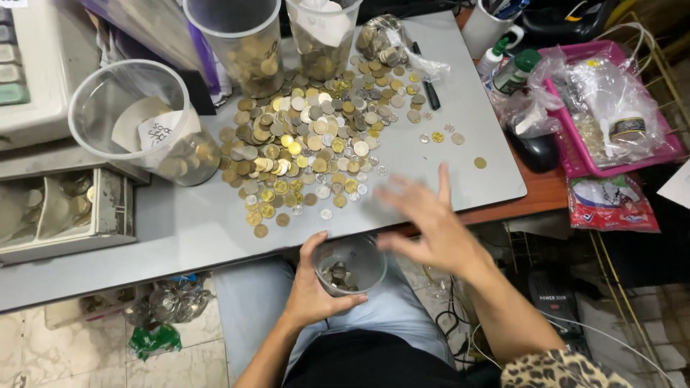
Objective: Sorting and counting a large pile of coins on a counter and placing them into containers
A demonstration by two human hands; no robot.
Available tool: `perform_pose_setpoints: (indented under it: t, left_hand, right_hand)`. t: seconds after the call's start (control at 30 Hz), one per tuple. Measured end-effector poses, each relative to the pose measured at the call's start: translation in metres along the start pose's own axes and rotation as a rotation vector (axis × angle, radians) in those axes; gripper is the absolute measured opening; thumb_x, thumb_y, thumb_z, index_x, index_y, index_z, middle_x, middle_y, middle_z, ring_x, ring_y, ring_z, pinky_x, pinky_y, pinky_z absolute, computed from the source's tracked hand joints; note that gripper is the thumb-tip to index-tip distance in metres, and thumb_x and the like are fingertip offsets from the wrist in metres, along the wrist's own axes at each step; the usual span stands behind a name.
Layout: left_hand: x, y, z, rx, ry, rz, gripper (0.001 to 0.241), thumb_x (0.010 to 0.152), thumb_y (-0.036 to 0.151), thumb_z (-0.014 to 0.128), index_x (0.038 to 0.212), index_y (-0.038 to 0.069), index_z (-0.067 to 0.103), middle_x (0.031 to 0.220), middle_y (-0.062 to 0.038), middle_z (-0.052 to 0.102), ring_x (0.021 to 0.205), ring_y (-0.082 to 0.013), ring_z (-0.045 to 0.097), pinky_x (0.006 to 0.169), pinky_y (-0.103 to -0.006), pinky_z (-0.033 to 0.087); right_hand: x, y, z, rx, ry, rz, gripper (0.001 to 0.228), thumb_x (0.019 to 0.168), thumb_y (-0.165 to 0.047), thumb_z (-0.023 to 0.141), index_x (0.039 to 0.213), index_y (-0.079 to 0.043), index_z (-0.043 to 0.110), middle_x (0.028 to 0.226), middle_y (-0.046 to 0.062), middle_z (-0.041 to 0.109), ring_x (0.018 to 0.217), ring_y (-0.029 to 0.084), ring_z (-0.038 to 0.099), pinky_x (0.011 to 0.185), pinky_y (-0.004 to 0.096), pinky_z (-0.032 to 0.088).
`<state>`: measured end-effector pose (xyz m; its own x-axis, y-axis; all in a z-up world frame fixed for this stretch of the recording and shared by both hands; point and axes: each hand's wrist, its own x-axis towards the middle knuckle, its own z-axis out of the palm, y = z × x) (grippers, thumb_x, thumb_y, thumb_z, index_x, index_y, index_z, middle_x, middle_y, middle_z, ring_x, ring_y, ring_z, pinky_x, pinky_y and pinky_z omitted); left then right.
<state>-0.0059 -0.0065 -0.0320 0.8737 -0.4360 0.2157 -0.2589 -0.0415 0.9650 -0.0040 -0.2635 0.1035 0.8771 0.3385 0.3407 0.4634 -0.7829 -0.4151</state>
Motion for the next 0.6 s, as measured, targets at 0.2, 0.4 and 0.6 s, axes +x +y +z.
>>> perform_pose_setpoints:
  t: [0.2, 0.4, 0.6]
  left_hand:
    - [0.001, 0.02, -0.004, 0.059, 0.015, -0.064, 0.118, 0.052, 0.04, 0.099, 0.147, 0.011, 0.036, 0.151, -0.011, 0.043, 0.136, -0.0243, 0.049, 0.114, -0.0369, 0.041]
    - [0.001, 0.011, -0.003, 0.001, -0.002, -0.027, 0.118, 0.053, 0.037, 0.1, 0.147, 0.011, 0.033, 0.149, -0.011, 0.04, 0.13, -0.0234, 0.054, 0.111, -0.0359, 0.046]
    - [0.001, 0.013, -0.003, 0.014, -0.003, -0.013, 0.12, 0.053, 0.037, 0.099, 0.148, 0.01, 0.031, 0.15, -0.011, 0.038, 0.133, -0.0252, 0.051, 0.112, -0.0374, 0.046]
  right_hand:
    - [0.052, 0.029, 0.008, -0.269, -0.167, 0.206, 0.096, 0.088, -0.078, 0.038, 0.16, -0.018, 0.024, 0.158, 0.013, 0.04, 0.151, 0.035, 0.026, 0.11, 0.075, -0.015]
    - [-0.018, 0.004, 0.001, -0.319, 0.07, 0.238, 0.07, 0.091, -0.065, 0.049, 0.141, -0.017, 0.052, 0.14, 0.006, 0.064, 0.133, 0.033, 0.056, 0.113, 0.081, -0.001]
    - [0.019, -0.005, 0.002, -0.004, -0.054, 0.124, 0.092, 0.085, -0.073, 0.05, 0.157, -0.019, 0.03, 0.154, 0.009, 0.052, 0.145, 0.035, 0.043, 0.116, 0.07, -0.016]
